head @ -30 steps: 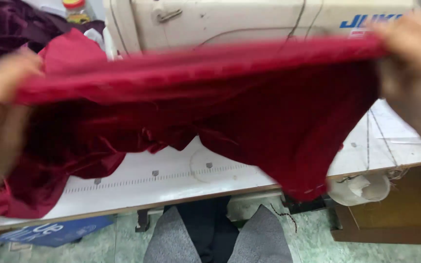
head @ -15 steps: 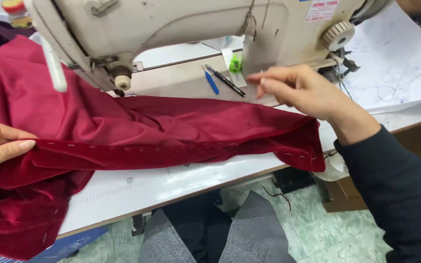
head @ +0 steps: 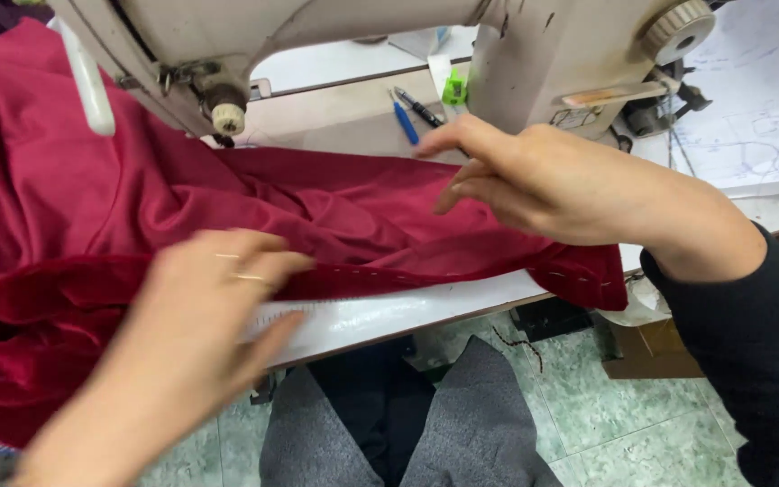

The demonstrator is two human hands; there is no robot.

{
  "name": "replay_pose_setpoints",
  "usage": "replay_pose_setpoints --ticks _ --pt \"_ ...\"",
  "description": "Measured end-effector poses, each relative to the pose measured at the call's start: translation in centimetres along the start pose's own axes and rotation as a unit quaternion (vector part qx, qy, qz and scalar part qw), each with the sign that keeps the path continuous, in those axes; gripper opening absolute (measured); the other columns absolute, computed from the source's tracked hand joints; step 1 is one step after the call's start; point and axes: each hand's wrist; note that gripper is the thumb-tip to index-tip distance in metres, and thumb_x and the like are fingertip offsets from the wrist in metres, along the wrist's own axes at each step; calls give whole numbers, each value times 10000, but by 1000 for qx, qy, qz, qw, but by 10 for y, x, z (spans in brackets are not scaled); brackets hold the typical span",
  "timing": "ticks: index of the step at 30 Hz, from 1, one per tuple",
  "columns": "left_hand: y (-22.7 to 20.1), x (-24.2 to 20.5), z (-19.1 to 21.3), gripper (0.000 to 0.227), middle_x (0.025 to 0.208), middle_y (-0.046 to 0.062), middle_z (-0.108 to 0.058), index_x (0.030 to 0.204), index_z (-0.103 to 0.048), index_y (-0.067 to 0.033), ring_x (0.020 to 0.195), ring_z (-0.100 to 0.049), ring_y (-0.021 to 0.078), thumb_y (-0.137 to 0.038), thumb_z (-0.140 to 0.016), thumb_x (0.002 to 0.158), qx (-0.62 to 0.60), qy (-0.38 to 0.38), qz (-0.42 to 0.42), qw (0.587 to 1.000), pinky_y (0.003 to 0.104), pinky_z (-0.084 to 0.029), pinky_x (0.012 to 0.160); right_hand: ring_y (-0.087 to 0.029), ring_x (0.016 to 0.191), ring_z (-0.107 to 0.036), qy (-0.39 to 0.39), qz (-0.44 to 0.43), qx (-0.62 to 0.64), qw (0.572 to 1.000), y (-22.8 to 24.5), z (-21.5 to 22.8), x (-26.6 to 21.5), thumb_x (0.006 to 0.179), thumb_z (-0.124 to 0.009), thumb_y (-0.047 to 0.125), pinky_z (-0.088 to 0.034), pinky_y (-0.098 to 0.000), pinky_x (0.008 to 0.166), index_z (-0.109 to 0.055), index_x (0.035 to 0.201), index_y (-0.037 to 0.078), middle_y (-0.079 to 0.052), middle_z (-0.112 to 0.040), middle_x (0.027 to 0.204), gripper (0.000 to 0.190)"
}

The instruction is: Hand-sewing or basting the edge of a red velvet garment at a sewing workstation.

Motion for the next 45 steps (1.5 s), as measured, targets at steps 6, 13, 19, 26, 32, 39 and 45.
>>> replay_pose_setpoints --ticks 6,13,19,26,32,39,45 --pt "3 6 -73 304 907 43 -557 1115 -661 -109 839 -512 261 -296 -656 875 3 -19 7 1000 399 -391 751 -131 395 -318 7 120 -213 970 -5 -25 11 875 -516 -112 -289 -336 367 -371 707 125 25 -301 497 325" --pt "-6 1 -61 193 915 62 -502 917 -570 -96 742 -487 259 -97 -710 784 -92 -15 19 995 382 -408 660 -177 515 -381 -36 213 -228 949 7 -36 26 844 -613 -87 -277 -378 350 -581 697 71 -19 -334 716 218" --pt "-16 -4 -56 99 766 59 -444 864 -575 -71 631 -453 242 -31 -605 949 -36 -144 -92 985 356 -356 558 -170 521 -359 21 227 -257 939 12 -41 25 777 -554 -154 -344 -363 386 -537 730 81 -23 -353 716 240" --pt "-17 -8 -55 133 760 57 -408 830 -569 -56 617 -418 235 -6 -596 950 -37 -145 -105 983 355 -328 537 -182 612 -460 45 261 -300 916 24 -47 25 892 -645 89 -418 -385 470 -640 699 84 -2 -453 707 193" --pt "-17 -6 -53 134 758 64 -430 828 -567 -48 629 -439 252 -5 -569 954 -67 -149 -101 981 365 -366 554 -147 626 -552 64 253 -226 939 36 -61 29 982 -627 174 -584 -306 533 -651 678 16 -39 -563 766 343" --pt "-4 1 -48 116 846 41 -591 898 -627 -103 796 -614 222 -73 -697 810 -168 -95 21 981 312 -460 699 -325 956 -628 -120 299 -60 945 30 -32 5 824 -667 -100 -565 -383 886 -578 1218 -32 -225 -611 1147 409" --pt "20 11 -38 160 728 -44 -748 806 -768 -124 587 -583 60 -220 -835 697 -222 -6 299 928 205 -465 629 -173 775 -604 -283 -131 -63 948 -26 -7 -115 902 -669 101 -508 -263 672 -686 1020 14 -115 -663 907 148"
Point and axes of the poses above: each hand's wrist, its own x-axis towards the middle knuckle, its own z-axis out of the back of the hand, y = z × x
